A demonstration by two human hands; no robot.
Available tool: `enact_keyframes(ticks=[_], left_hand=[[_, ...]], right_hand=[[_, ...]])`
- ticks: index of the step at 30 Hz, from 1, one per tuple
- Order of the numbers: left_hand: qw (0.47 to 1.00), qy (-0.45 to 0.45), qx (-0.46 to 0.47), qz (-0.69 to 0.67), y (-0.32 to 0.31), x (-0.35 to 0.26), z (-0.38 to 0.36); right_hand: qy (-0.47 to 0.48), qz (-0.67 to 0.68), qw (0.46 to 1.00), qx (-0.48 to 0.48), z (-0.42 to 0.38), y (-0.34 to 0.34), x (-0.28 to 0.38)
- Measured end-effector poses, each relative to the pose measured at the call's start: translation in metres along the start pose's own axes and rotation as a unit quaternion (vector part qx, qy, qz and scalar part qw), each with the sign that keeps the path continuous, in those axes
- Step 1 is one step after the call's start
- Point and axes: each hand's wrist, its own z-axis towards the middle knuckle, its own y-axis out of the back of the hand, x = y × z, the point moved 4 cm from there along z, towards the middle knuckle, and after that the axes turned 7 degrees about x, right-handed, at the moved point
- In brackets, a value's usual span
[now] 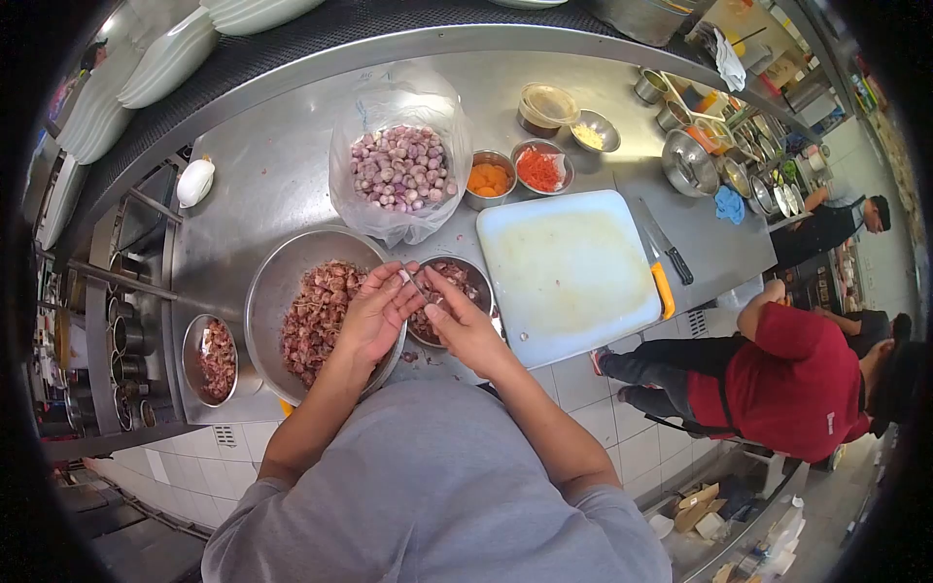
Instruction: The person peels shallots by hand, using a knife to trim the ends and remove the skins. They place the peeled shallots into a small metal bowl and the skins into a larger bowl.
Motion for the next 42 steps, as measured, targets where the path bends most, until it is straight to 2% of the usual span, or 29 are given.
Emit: enact_keyframes(ticks=[7,18,20,23,28,33,35,38,42], left_hand=[[0.998,-0.025,0.054,0.036,-0.004,0.002,0.001],[0.995,-0.036,0.05,0.073,-0.012,-0.001,0.001],[0.995,-0.039,0.048,0.073,-0.011,-0.001,0.001],[0.994,-0.043,0.058,0.078,0.001,0.004,0.002],[0.994,-0.005,0.006,0.108,0.002,0.004,-0.001],[0.995,-0.003,0.008,0.097,-0.008,0.0,-0.005],[0.996,-0.002,0.01,0.091,-0.009,0.0,-0.005],[0.995,-0.007,0.018,0.098,-0.009,0.0,-0.006],[0.994,-0.013,0.023,0.104,-0.004,0.0,-0.005]], right_hand=[[0.022,-0.012,1.0,0.012,0.004,0.002,-0.003],[0.071,-0.039,0.996,0.035,0.004,0.003,0.01],[-0.013,0.002,0.999,0.036,0.002,0.005,0.006],[0.006,0.048,0.999,0.02,0.004,0.001,0.007],[0.002,0.03,0.999,0.026,0.006,0.003,0.003],[0.001,0.029,0.999,0.018,0.005,0.003,0.005],[-0.029,0.117,0.992,0.041,0.004,0.005,-0.001],[-0.019,0.169,0.984,0.057,0.004,0.005,-0.002],[-0.026,0.16,0.985,0.065,0.0,0.003,0.002]])
